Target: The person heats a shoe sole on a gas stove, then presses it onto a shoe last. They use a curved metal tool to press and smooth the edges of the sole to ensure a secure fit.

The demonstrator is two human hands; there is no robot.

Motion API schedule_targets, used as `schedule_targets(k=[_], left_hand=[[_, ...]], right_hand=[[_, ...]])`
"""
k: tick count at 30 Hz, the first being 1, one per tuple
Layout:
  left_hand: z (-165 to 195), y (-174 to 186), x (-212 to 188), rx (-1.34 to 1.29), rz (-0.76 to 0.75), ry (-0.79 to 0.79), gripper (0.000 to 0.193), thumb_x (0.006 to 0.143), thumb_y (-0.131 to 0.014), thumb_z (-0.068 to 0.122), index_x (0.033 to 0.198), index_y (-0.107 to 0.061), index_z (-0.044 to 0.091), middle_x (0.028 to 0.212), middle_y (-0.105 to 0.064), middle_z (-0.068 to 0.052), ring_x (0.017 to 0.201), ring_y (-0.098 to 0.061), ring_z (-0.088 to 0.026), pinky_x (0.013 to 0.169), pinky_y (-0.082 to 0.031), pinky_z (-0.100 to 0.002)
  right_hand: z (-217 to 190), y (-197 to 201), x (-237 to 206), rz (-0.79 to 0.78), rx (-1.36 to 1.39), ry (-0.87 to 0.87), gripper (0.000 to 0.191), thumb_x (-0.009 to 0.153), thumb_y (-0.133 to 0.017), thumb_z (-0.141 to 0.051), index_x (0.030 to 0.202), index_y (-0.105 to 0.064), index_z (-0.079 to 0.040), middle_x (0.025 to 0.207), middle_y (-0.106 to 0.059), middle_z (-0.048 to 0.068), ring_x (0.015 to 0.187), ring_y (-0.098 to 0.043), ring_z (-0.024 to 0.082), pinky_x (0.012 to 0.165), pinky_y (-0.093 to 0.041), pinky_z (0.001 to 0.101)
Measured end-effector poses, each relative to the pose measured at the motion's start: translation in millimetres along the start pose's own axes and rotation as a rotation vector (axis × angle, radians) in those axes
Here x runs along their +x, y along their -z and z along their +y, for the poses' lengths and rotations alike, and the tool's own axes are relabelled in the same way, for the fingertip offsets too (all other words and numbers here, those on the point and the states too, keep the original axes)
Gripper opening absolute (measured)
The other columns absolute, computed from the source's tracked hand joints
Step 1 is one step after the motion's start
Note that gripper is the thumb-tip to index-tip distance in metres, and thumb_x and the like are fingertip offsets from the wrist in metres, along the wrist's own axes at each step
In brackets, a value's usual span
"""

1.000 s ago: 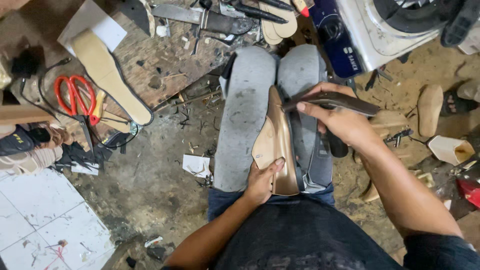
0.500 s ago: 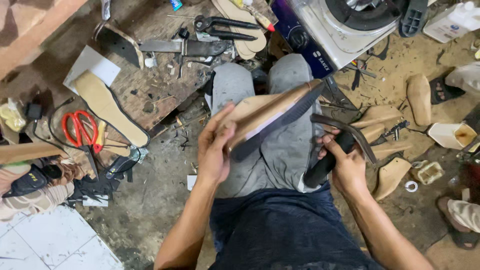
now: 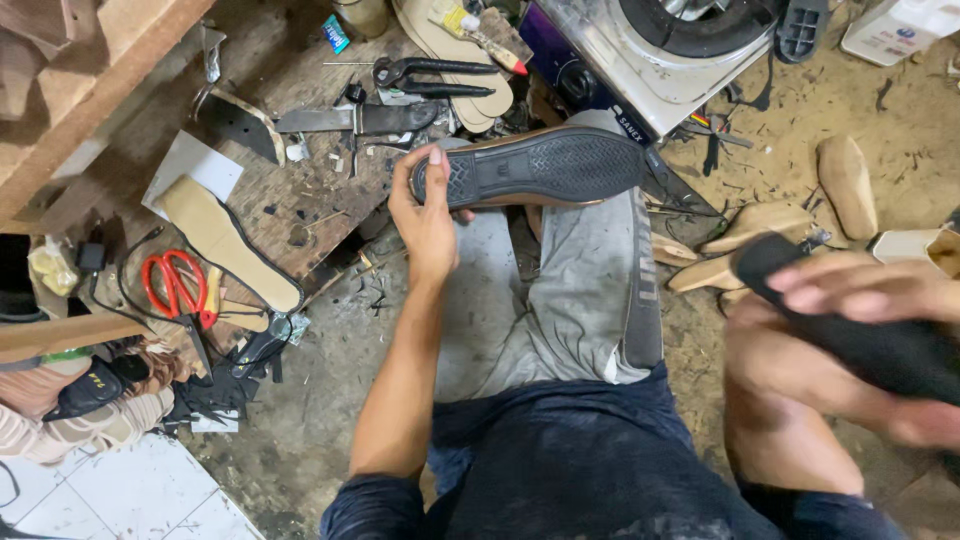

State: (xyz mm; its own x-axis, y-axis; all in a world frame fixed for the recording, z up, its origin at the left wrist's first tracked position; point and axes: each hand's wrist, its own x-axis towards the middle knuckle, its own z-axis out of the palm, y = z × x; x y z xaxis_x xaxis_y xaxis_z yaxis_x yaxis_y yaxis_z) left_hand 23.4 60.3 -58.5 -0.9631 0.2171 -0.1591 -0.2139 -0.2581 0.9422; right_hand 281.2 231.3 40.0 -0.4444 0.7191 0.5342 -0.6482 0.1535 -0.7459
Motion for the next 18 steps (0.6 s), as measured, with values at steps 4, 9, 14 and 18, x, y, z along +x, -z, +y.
schedule_targets(k=[4, 9, 14, 18], left_hand=[[3.8, -3.5, 2.4, 0.055, 0.049, 0.01, 0.028, 0.101, -0.067, 0.031, 0.119, -0.063, 0.011, 0.096, -0.065, -0.002, 0.069, -0.058, -0.009, 0.043, -0.045, -0.025], [5.2, 2.3, -1.7, 0.099, -0.012, -0.019, 0.027, 0.102, -0.066, 0.031, 0.119, -0.064, 0.01, 0.096, -0.065, -0.003, 0.065, -0.061, -0.011, 0.043, -0.048, -0.027], [0.9, 0.5, 4.5, 0.025, 0.015, -0.029, 0.028, 0.103, -0.067, 0.03, 0.12, -0.064, 0.008, 0.098, -0.064, -0.004, 0.07, -0.061, -0.01, 0.044, -0.049, -0.027], [8.1, 4.8, 8.1, -0.003, -0.057, -0.004, 0.026, 0.102, -0.067, 0.028, 0.119, -0.064, 0.008, 0.099, -0.065, -0.003, 0.073, -0.062, -0.01, 0.046, -0.05, -0.028]], right_hand=[[62.4, -22.9, -0.5, -0.172, -0.559, -0.765, 0.029, 0.109, -0.061, -0.031, 0.104, -0.056, -0.002, 0.074, -0.061, 0.006, 0.056, -0.056, 0.015, 0.051, -0.046, 0.0281], [13.4, 10.6, 17.0, -0.067, -0.319, -0.419, 0.024, 0.119, -0.06, -0.026, 0.12, -0.045, -0.007, 0.082, -0.06, 0.008, 0.061, -0.058, 0.017, 0.055, -0.051, 0.0296], [46.9, 2.7, -12.9, 0.048, -0.185, -0.158, 0.033, 0.117, -0.052, -0.041, 0.127, -0.048, -0.01, 0.085, -0.056, 0.008, 0.062, -0.057, 0.016, 0.059, -0.053, 0.0322], [69.9, 11.1, -14.7, -0.054, -0.464, -0.842, 0.029, 0.106, -0.061, -0.033, 0.105, -0.052, -0.006, 0.073, -0.058, 0.006, 0.055, -0.056, 0.016, 0.051, -0.048, 0.0317]])
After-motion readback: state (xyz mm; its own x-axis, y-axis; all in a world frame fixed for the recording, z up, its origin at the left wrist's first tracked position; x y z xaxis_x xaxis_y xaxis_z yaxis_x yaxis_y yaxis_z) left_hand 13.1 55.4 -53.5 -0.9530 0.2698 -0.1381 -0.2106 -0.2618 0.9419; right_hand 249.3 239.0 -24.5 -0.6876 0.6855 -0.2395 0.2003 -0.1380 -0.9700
